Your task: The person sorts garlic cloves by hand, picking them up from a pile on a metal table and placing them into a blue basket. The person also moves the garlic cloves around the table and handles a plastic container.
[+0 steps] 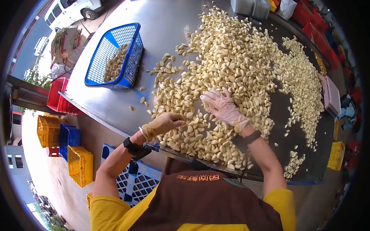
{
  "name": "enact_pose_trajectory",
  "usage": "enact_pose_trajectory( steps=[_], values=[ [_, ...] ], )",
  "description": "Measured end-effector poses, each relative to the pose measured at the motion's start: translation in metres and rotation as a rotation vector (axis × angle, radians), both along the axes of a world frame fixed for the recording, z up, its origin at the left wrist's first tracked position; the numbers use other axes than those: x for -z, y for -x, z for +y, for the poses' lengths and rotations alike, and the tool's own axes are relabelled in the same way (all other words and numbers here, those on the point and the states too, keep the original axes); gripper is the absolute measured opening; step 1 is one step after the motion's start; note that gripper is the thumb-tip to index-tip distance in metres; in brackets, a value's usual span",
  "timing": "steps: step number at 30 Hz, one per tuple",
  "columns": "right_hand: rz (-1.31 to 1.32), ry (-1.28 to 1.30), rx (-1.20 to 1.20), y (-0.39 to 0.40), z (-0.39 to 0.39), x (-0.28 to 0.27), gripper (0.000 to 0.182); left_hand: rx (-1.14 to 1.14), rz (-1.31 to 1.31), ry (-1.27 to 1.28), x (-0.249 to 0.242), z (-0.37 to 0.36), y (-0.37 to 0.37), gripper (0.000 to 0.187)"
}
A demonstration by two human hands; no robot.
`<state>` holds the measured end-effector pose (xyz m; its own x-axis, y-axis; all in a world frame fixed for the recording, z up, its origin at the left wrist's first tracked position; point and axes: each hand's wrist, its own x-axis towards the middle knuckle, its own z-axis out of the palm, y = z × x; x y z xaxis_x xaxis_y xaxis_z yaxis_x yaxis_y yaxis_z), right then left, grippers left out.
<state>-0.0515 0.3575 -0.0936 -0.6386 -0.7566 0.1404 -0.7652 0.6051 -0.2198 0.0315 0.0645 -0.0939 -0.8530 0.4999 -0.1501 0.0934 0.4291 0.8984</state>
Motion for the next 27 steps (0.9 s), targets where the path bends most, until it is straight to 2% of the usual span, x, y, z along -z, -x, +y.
enact_pose_trajectory(
  steps=[1, 3, 4, 5, 7, 8, 10, 12, 13, 15, 16, 18, 19, 20, 21, 23, 25, 27],
  values=[
    [-0.066, 0.093, 0.067, -0.009, 0.001, -0.008, 0.053, -0.012, 0.012, 0.008, -0.005, -0.011, 0.001, 0.027],
    [-0.052, 0.109, 0.008, -0.033, 0.006, -0.031, 0.055, -0.210, -0.812, -0.589, -0.021, -0.030, -0.001, 0.033],
    [-0.102, 0.033, -0.111, -0.046, 0.006, -0.037, 0.053, -0.290, -0.772, -0.692, -0.046, -0.029, -0.014, 0.032],
    [-0.151, -0.043, -0.226, -0.059, 0.006, -0.041, 0.052, -0.304, -0.760, -0.691, -0.051, -0.030, -0.023, 0.032],
    [-0.156, -0.156, -0.485, -0.089, -0.011, -0.055, 0.052, -0.470, -0.815, -0.952, -0.055, -0.027, -0.036, 0.031],
    [-0.149, -0.157, -0.475, -0.093, -0.017, -0.044, 0.052, -0.452, -0.899, -1.005, -0.046, -0.036, -0.042, 0.030],
    [-0.197, -0.041, -0.684, -0.092, -0.028, -0.013, 0.054, -0.460, -0.879, -1.106, -0.051, -0.041, -0.054, 0.030],
    [-0.151, -0.017, -0.632, -0.058, -0.037, -0.002, 0.055, -0.485, -0.833, -1.266, -0.045, -0.048, -0.064, 0.030],
    [-0.100, 0.011, -0.587, -0.035, -0.044, 0.000, 0.057, -0.490, -0.837, -1.269, -0.046, -0.047, -0.070, 0.030],
    [0.009, 0.002, -0.463, 0.010, -0.054, 0.004, 0.057, -0.672, -0.673, -1.233, -0.057, -0.047, -0.077, 0.030],
    [0.016, -0.001, -0.467, 0.016, -0.059, 0.006, 0.057, -0.666, -0.600, -1.216, -0.059, -0.050, -0.081, 0.030],
    [0.170, -0.052, -0.230, 0.025, -0.077, 0.009, 0.055, -0.708, -0.536, -1.200, -0.059, -0.056, -0.088, 0.030],
    [0.227, 0.076, -0.199, 0.014, -0.095, 0.011, 0.064, -0.748, -0.486, -1.177, -0.057, -0.058, -0.091, 0.029],
    [0.083, -0.004, -0.267, -0.002, -0.110, -0.012, 0.073, -0.873, -0.484, -1.135, -0.051, -0.056, -0.095, 0.027],
    [-0.029, 0.105, -0.394, -0.017, -0.124, -0.005, 0.078, -0.855, -0.492, -1.139, -0.050, -0.053, -0.092, 0.027],
    [-0.099, 0.056, -0.644, -0.041, -0.144, 0.007, 0.063, -0.913, -0.411, -0.911, -0.051, -0.046, -0.088, 0.025],
    [-0.086, 0.121, -0.618, -0.033, -0.145, 0.026, 0.057, -0.943, -0.376, -0.621, -0.061, -0.029, -0.079, 0.026],
    [0.057, 0.035, -0.408, -0.004, -0.131, 0.033, 0.053, -0.905, -0.295, -0.442, -0.052, -0.018, -0.080, 0.026]
  ],
)
